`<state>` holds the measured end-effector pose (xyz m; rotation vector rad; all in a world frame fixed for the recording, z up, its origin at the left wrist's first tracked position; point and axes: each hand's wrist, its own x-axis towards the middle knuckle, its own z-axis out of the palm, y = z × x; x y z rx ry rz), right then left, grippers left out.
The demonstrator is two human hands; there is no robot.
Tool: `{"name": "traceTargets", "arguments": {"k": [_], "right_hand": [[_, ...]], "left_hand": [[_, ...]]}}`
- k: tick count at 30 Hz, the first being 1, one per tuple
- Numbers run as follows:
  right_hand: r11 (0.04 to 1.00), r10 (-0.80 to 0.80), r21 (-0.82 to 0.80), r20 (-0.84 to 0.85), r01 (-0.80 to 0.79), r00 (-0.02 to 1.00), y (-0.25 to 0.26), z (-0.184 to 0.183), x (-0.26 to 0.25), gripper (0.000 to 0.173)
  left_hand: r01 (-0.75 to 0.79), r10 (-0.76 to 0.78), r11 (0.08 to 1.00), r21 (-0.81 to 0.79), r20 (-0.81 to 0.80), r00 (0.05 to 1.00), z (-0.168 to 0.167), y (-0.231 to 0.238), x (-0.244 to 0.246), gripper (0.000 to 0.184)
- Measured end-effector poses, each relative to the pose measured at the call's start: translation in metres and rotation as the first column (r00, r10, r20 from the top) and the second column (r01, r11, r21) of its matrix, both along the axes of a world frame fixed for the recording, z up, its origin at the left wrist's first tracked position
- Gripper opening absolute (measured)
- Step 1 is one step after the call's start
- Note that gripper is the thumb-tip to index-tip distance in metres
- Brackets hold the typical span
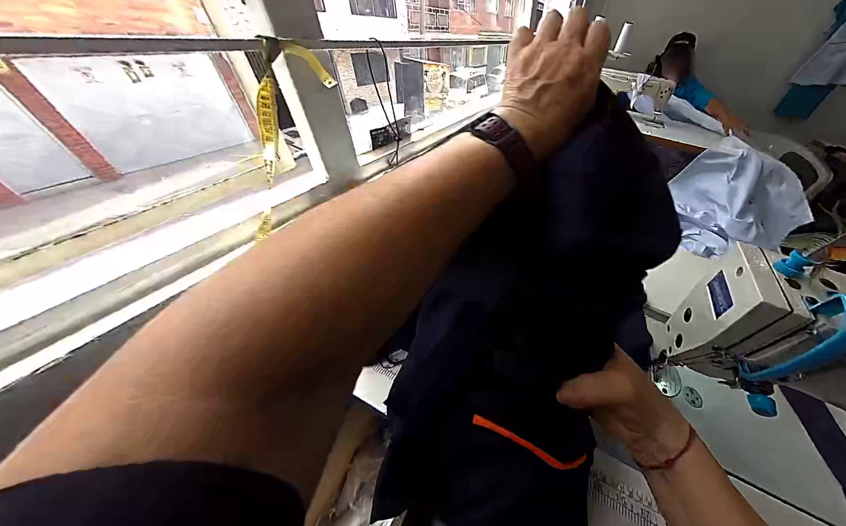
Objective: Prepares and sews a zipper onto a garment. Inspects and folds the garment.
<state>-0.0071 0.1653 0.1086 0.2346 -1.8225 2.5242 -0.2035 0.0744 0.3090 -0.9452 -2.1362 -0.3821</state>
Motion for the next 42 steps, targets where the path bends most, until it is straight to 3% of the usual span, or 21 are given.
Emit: {"name": "traceTargets", "arguments": {"k": [3, 5, 7, 9, 11, 13, 14, 15, 17, 18, 21, 24, 26, 28, 29, 30, 32, 34, 36, 39, 42], "right_hand": [[0.926, 0.199, -0.237, -0.359, -0.295, 0.912, 0.007, -0.002, 0.021, 0.033], [0.901, 0.139, -0.319, -0.432, -0.295, 0.891, 0.01, -0.003, 0.035, 0.029], [0.904, 0.016, -0.379, -0.432, -0.198, 0.902, 0.011, -0.007, 0.044, 0.027], [0.87, -0.027, -0.463, -0.387, -0.168, 0.922, 0.015, -0.007, 0.043, 0.027], [0.845, -0.042, -0.502, -0.401, -0.182, 0.915, 0.017, -0.004, 0.039, 0.026], [0.835, -0.06, -0.51, -0.46, -0.208, 0.886, 0.013, 0.001, 0.037, 0.027], [0.836, -0.092, -0.515, -0.474, -0.191, 0.876, 0.01, 0.004, 0.037, 0.026], [0.838, -0.168, -0.532, -0.467, -0.124, 0.868, 0.006, 0.008, 0.039, 0.025], [0.799, -0.35, -0.6, -0.42, 0.033, 0.837, 0.002, 0.013, 0.041, 0.021], [0.774, -0.386, -0.629, -0.386, 0.066, 0.838, 0.003, 0.013, 0.042, 0.02], [0.742, -0.345, -0.664, -0.267, 0.088, 0.9, 0.001, -0.006, 0.048, 0.021], [0.754, -0.308, -0.655, -0.298, 0.041, 0.903, -0.005, -0.015, 0.057, 0.024], [0.778, -0.327, -0.627, -0.361, 0.032, 0.873, -0.005, -0.013, 0.061, 0.025], [0.786, -0.311, -0.618, -0.411, -0.011, 0.857, -0.006, -0.006, 0.062, 0.025], [0.797, -0.286, -0.602, -0.441, -0.044, 0.851, -0.005, -0.002, 0.062, 0.025], [0.816, -0.253, -0.572, -0.479, -0.081, 0.841, -0.002, 0.001, 0.063, 0.026], [0.877, -0.255, -0.479, -0.532, -0.038, 0.807, 0.001, 0.003, 0.066, 0.027], [0.913, -0.231, -0.407, -0.558, -0.021, 0.797, -0.005, 0.005, 0.07, 0.03], [0.913, -0.113, -0.386, -0.555, -0.135, 0.824, -0.016, -0.001, 0.069, 0.033], [0.687, 0.052, -0.641, -0.429, -0.344, 0.902, -0.039, -0.028, 0.064, 0.035], [0.669, -0.003, -0.682, -0.4, -0.295, 0.917, -0.038, -0.05, 0.065, 0.033]], "left_hand": [[0.143, -0.139, 0.99, 0.0, 0.241, 0.96, -0.022, 0.032, 0.026, 0.036], [0.354, -0.366, 0.93, 0.094, 0.302, 0.881, -0.046, 0.015, 0.06, 0.029], [0.61, -0.678, 0.726, 0.318, 0.179, 0.713, -0.089, -0.019, 0.086, 0.032], [0.718, -0.812, 0.583, 0.38, 0.295, 0.503, -0.133, -0.061, 0.106, 0.059], [0.72, -0.69, 0.635, 0.278, 0.623, 0.368, -0.17, -0.095, 0.109, 0.084], [0.666, -0.358, 0.738, 0.106, 0.898, 0.254, -0.188, -0.109, 0.101, 0.08], [0.614, -0.259, 0.789, 0.01, 0.912, 0.318, -0.193, -0.112, 0.096, 0.058], [0.54, -0.259, 0.839, -0.06, 0.83, 0.494, -0.194, -0.116, 0.093, 0.033], [0.37, -0.348, 0.929, -0.009, 0.318, 0.882, -0.189, -0.126, 0.076, 0.008], [0.334, -0.337, 0.94, 0.066, 0.042, 0.941, -0.177, -0.131, 0.064, 0.007], [0.329, -0.26, 0.935, 0.13, -0.38, 0.888, -0.144, -0.138, 0.054, 0.006], [0.462, -0.467, 0.884, -0.07, -0.178, 0.866, -0.154, -0.136, 0.074, 0.01], [0.733, -0.61, 0.642, -0.223, 0.431, 0.665, -0.166, -0.142, 0.08, 0.012], [0.917, -0.389, 0.399, -0.029, 0.9, 0.197, -0.173, -0.143, 0.078, 0.013], [0.916, -0.287, 0.387, 0.108, 0.958, 0.008, -0.175, -0.141, 0.076, 0.018], [0.867, -0.271, 0.458, 0.196, 0.96, -0.073, -0.177, -0.138, 0.075, 0.035], [0.626, -0.3, 0.747, 0.225, 0.954, 0.015, -0.175, -0.126, 0.081, 0.064], [0.337, -0.347, 0.901, 0.274, 0.921, 0.179, -0.179, -0.103, 0.079, 0.074], [0.154, -0.419, 0.908, 0.39, 0.835, 0.357, -0.176, -0.078, 0.061, 0.082], [0.183, -0.431, 0.889, 0.421, 0.627, 0.649, -0.138, -0.041, 0.035, 0.099], [0.415, -0.398, 0.89, 0.191, 0.768, 0.501, -0.079, -0.032, 0.042, 0.071]]}}
